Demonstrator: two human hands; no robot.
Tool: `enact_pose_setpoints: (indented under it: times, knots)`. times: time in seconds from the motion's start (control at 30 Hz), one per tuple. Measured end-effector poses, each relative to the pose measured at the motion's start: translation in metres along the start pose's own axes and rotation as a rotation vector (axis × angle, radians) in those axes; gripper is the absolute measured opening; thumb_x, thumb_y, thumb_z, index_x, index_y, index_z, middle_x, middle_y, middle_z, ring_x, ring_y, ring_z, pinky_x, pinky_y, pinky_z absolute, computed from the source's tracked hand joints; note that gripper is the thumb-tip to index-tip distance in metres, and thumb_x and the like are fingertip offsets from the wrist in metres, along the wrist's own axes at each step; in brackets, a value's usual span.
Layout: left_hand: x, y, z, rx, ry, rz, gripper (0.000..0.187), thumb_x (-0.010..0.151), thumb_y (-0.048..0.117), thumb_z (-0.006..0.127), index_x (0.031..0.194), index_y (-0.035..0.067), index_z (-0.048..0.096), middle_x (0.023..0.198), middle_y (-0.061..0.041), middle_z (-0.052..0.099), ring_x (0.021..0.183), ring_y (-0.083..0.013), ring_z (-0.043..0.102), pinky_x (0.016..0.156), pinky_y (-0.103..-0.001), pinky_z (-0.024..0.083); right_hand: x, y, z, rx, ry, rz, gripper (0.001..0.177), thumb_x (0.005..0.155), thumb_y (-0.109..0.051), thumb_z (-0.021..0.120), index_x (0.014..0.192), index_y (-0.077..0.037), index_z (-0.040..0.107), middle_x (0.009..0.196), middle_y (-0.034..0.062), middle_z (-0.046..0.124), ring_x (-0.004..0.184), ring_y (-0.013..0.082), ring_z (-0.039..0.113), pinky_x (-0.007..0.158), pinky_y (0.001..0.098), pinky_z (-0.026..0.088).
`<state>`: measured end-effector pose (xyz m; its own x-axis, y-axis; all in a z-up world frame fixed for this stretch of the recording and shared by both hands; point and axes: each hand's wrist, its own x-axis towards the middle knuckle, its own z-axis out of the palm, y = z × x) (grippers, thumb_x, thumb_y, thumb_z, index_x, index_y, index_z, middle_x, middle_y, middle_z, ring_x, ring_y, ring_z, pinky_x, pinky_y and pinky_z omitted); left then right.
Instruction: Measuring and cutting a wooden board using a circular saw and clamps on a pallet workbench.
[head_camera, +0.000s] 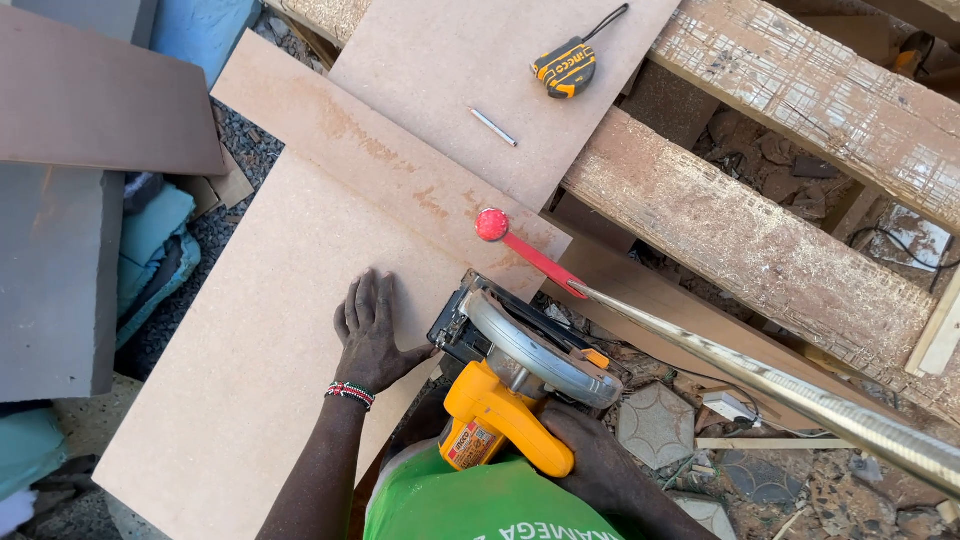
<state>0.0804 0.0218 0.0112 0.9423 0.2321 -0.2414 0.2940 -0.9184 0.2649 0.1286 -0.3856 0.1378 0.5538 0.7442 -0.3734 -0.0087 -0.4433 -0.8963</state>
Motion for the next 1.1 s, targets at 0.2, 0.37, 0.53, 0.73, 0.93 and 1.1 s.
enact_pose_setpoints:
  times: [0.2,0.37,0.53,0.73,0.93,1.1]
  knots:
    - [0.005,0.002,-0.015,-0.009,-0.004,-0.035,0.157,0.065,0.091,0.099,0.188,0.021,0.032,0.195,-0.018,0.03,0.179,-0.0404,0.026,0.135,-0.068,0.029,0.003,0.011,0.01,0.004,0.031,0.021,0.022,0.103,-0.03,0.084,0.118,-0.014,0.079,0.104,0.0069,0.077,0.089,0.0264,0.074,0.074,0.044,0.059]
    - [0.007,0.003,-0.021,-0.017,0.025,-0.02,0.156,0.058,0.093,0.101,0.183,0.021,0.041,0.189,-0.017,0.038,0.172,-0.0434,0.038,0.134,-0.066,0.035,0.004,0.009,0.012,0.003,0.048,-0.004,0.029,0.101,-0.033,0.09,0.116,-0.013,0.075,0.111,0.0067,0.075,0.095,0.0261,0.074,0.078,0.0436,0.06]
    - [0.013,0.002,-0.024,-0.003,0.003,-0.018,0.155,0.059,0.094,0.1,0.183,0.022,0.04,0.189,-0.017,0.037,0.17,-0.0445,0.039,0.132,-0.067,0.035,0.01,-0.003,0.006,0.032,0.009,0.021,0.038,0.104,-0.033,0.089,0.134,-0.012,0.079,0.126,0.0081,0.077,0.107,0.0239,0.077,0.087,0.0431,0.067]
    - [0.037,0.062,-0.099,-0.451,-0.097,-0.151,0.066,0.101,0.049,0.085,0.161,0.025,0.069,0.16,-0.005,0.07,0.142,-0.0241,0.072,0.124,-0.059,0.041,0.012,0.006,0.012,0.018,-0.022,0.073,0.035,0.108,-0.03,0.079,0.14,-0.017,0.082,0.133,0.0058,0.086,0.12,0.0251,0.083,0.1,0.0438,0.068]
    - [0.043,0.232,-0.149,-0.549,-0.27,0.825,0.045,0.122,0.044,0.058,0.147,0.013,0.078,0.147,-0.012,0.084,0.14,-0.0368,0.074,0.12,-0.057,0.053,0.01,-0.006,0.015,-0.069,0.033,0.026,0.026,0.098,-0.03,0.081,0.118,-0.013,0.081,0.114,0.0089,0.089,0.103,0.0314,0.085,0.084,0.0479,0.062]
    - [0.065,0.356,-0.026,0.122,-1.039,1.045,0.082,0.111,0.067,0.052,0.18,0.024,0.055,0.183,-0.014,0.056,0.168,-0.0349,0.053,0.137,-0.053,0.04,0.008,-0.062,-0.002,-0.159,-0.096,0.309,0.059,0.103,-0.035,0.07,0.161,-0.025,0.072,0.16,0.0073,0.079,0.14,0.0364,0.077,0.11,0.0572,0.064]
